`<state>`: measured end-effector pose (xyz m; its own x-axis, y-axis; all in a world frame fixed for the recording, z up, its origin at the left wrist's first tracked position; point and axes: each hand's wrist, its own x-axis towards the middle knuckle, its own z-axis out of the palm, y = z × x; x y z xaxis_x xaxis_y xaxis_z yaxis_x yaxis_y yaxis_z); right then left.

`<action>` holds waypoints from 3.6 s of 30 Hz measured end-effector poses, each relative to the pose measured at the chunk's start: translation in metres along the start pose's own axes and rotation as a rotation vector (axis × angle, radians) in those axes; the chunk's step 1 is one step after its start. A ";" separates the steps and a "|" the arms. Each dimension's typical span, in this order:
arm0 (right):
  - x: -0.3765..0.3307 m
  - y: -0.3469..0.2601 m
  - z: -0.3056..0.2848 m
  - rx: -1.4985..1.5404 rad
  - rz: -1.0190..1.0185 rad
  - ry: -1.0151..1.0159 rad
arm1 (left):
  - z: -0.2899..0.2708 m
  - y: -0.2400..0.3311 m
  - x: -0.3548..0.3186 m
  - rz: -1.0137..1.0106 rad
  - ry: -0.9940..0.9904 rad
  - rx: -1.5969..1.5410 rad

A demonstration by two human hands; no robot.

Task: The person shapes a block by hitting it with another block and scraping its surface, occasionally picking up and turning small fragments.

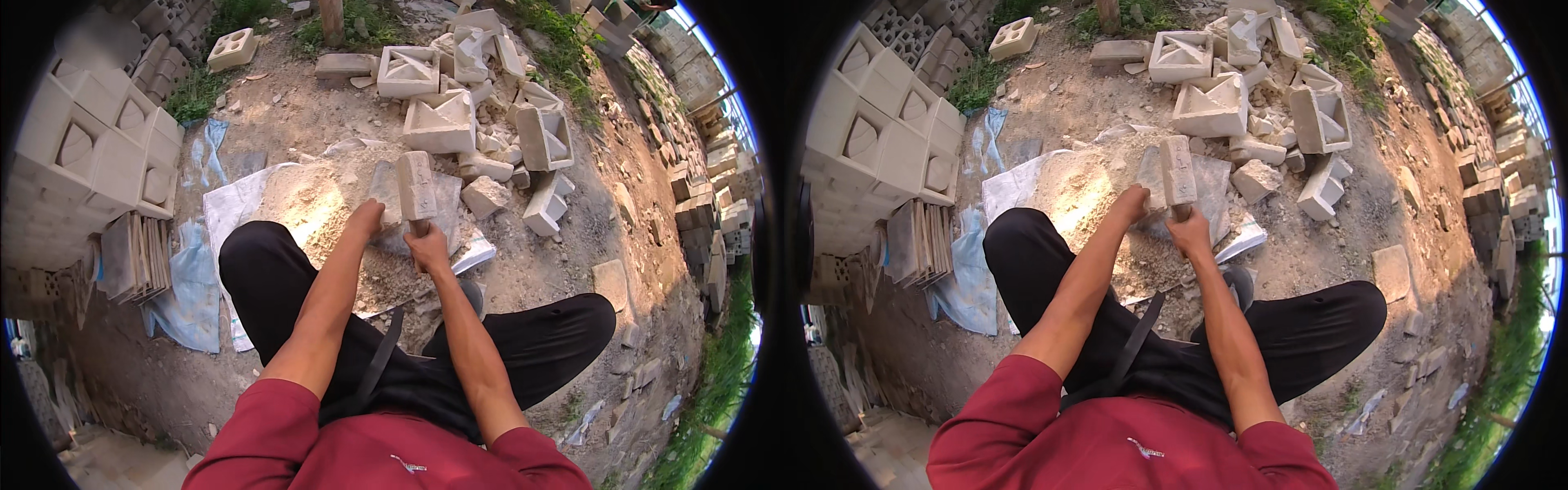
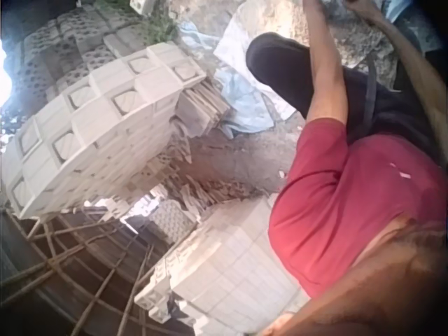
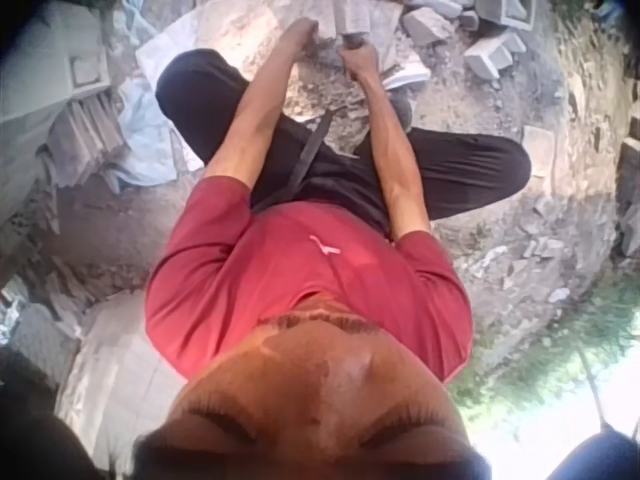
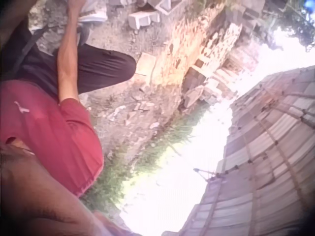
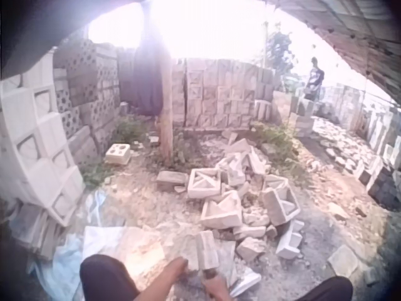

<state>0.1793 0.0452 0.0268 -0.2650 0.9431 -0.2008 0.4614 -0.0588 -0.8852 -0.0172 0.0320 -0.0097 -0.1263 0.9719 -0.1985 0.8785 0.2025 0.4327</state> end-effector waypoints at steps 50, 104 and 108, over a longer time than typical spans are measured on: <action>0.010 -0.003 -0.006 -0.195 0.114 -0.104 | -0.011 0.006 0.010 -0.147 -0.117 -0.136; -0.003 -0.043 0.005 -0.102 0.005 0.029 | -0.017 0.005 -0.013 -0.147 -0.081 0.040; -0.012 -0.009 0.010 -0.246 0.071 0.002 | -0.023 0.018 -0.003 -0.202 -0.121 0.020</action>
<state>0.1697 0.0308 0.0333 -0.2232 0.9400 -0.2581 0.6710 -0.0439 -0.7402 -0.0115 0.0354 0.0189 -0.2455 0.8904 -0.3834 0.8500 0.3879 0.3565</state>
